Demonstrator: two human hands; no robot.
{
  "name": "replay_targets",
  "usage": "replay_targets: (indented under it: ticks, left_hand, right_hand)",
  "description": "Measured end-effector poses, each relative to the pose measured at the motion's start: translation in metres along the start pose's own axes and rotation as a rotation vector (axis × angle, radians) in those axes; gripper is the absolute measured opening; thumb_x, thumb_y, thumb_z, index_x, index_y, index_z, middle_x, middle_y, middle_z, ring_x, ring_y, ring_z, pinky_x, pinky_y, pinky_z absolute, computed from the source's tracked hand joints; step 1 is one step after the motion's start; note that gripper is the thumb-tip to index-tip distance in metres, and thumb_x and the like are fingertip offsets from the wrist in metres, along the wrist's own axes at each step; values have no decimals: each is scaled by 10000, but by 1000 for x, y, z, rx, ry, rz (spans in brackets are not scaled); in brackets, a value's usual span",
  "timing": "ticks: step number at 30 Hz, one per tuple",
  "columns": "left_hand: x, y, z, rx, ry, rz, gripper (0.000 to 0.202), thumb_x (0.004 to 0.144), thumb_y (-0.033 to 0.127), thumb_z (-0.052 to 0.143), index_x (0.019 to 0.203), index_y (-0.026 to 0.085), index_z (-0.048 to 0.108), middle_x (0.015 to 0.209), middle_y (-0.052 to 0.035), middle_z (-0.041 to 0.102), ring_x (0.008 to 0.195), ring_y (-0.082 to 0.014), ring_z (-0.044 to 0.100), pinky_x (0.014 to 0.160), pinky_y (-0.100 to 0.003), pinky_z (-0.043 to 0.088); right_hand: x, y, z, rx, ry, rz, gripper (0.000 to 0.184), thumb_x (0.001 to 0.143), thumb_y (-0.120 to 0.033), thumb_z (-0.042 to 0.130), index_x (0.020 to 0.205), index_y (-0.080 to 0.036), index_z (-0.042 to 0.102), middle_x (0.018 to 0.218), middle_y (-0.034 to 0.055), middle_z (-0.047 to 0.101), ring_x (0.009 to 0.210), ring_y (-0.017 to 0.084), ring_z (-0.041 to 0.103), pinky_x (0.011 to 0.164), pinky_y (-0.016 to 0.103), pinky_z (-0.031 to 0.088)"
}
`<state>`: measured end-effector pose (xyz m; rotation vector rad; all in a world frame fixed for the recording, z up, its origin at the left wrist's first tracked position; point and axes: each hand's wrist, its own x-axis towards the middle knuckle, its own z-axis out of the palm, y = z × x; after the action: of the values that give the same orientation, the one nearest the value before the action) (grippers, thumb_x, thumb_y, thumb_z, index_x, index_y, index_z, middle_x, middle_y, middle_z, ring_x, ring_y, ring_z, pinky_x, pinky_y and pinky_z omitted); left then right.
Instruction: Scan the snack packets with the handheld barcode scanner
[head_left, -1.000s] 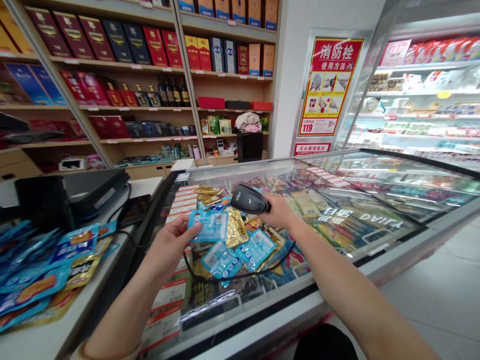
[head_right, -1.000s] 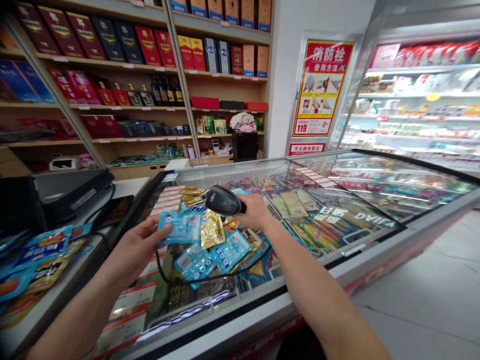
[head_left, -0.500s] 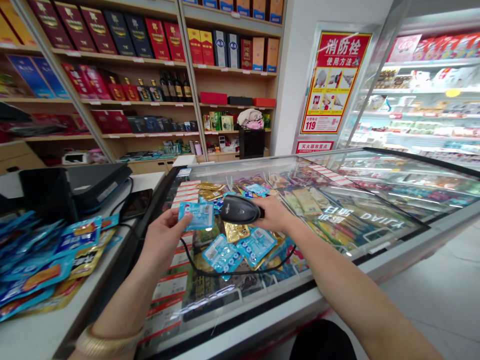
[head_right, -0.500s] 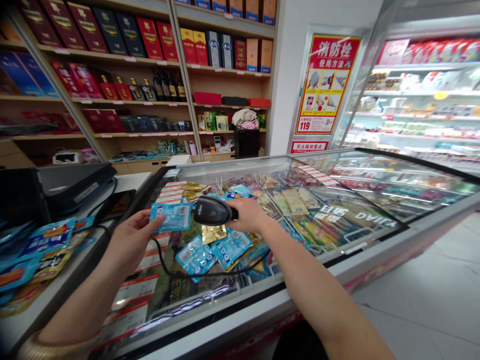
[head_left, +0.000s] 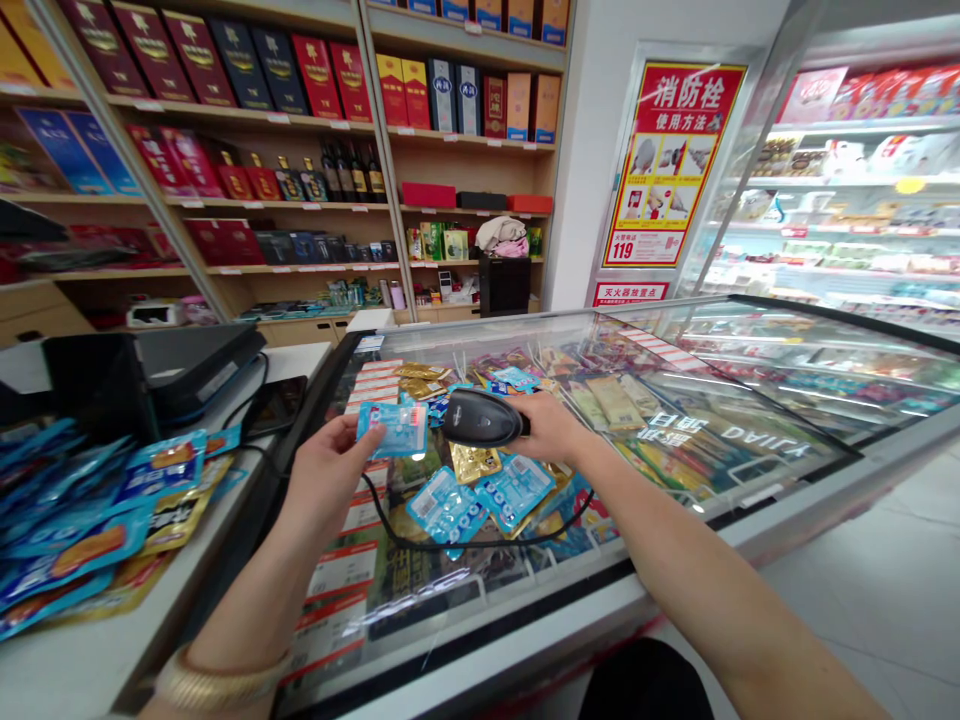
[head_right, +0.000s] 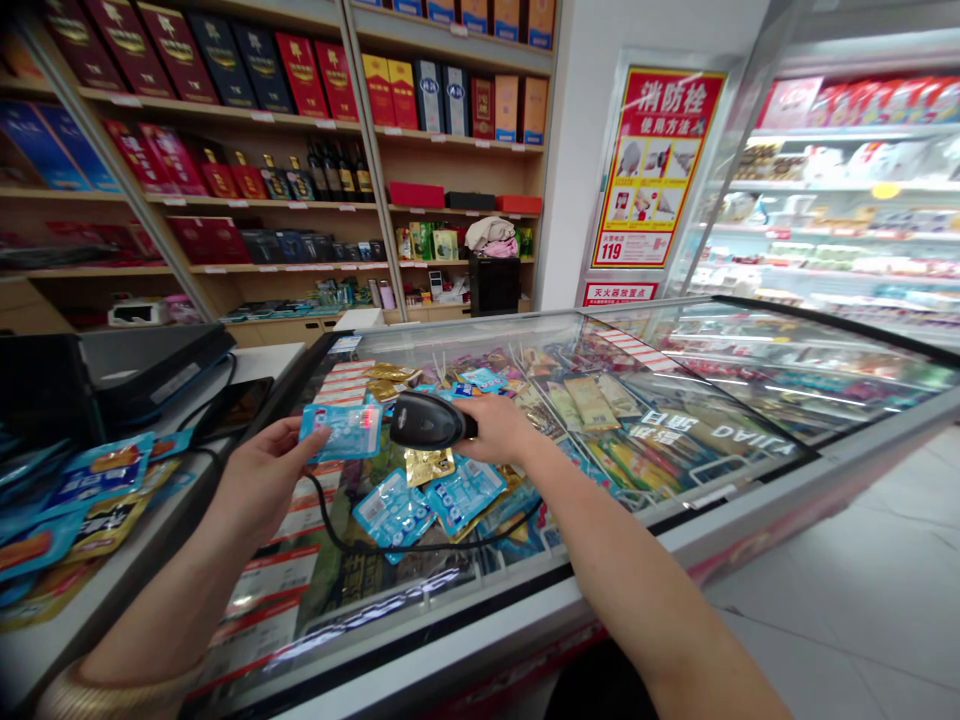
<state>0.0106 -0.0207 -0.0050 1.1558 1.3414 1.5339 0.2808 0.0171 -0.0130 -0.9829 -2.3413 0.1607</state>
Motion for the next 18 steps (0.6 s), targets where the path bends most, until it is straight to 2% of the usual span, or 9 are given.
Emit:
replay_targets:
  ticks: [6, 11, 15, 18]
  left_hand:
    - [1, -3, 0, -7, 5, 20, 462, 494, 448, 803, 826, 166, 647, 713, -4, 674, 689, -169, 625, 726, -311, 511]
    - [6, -4, -7, 160, 139, 170, 391, 588, 454, 724, 855, 180, 642, 781, -15, 694, 690, -158, 621, 702, -289, 499]
    - [-11, 12, -31, 449, 241, 308, 295, 688, 432, 638, 877, 205, 636, 797, -7, 697, 690, -166, 635, 681, -289, 492]
    - [-35, 20, -68, 726, 398, 438, 250, 710, 406, 620, 891, 235, 646, 842, 0, 701, 773, -192, 655, 721, -308, 492]
  right_hand:
    - [-1, 3, 3, -12, 28, -1, 153, 702, -273, 674, 830, -193, 650, 775, 31, 687, 713, 172, 617, 646, 231, 417]
    - [-3, 10, 3, 15, 79, 24, 239, 704, -294, 683, 921, -196, 669, 853, 48, 710, 785, 199, 644, 702, 253, 438]
    - [-4, 13, 2, 40, 92, 33, 238, 713, -249, 639, 943, -197, 675, 859, 47, 717, 781, 200, 654, 706, 262, 448]
    - [-4, 13, 2, 45, 109, 34, 214, 710, -258, 634, 911, -201, 677, 846, 45, 718, 767, 198, 653, 689, 262, 447]
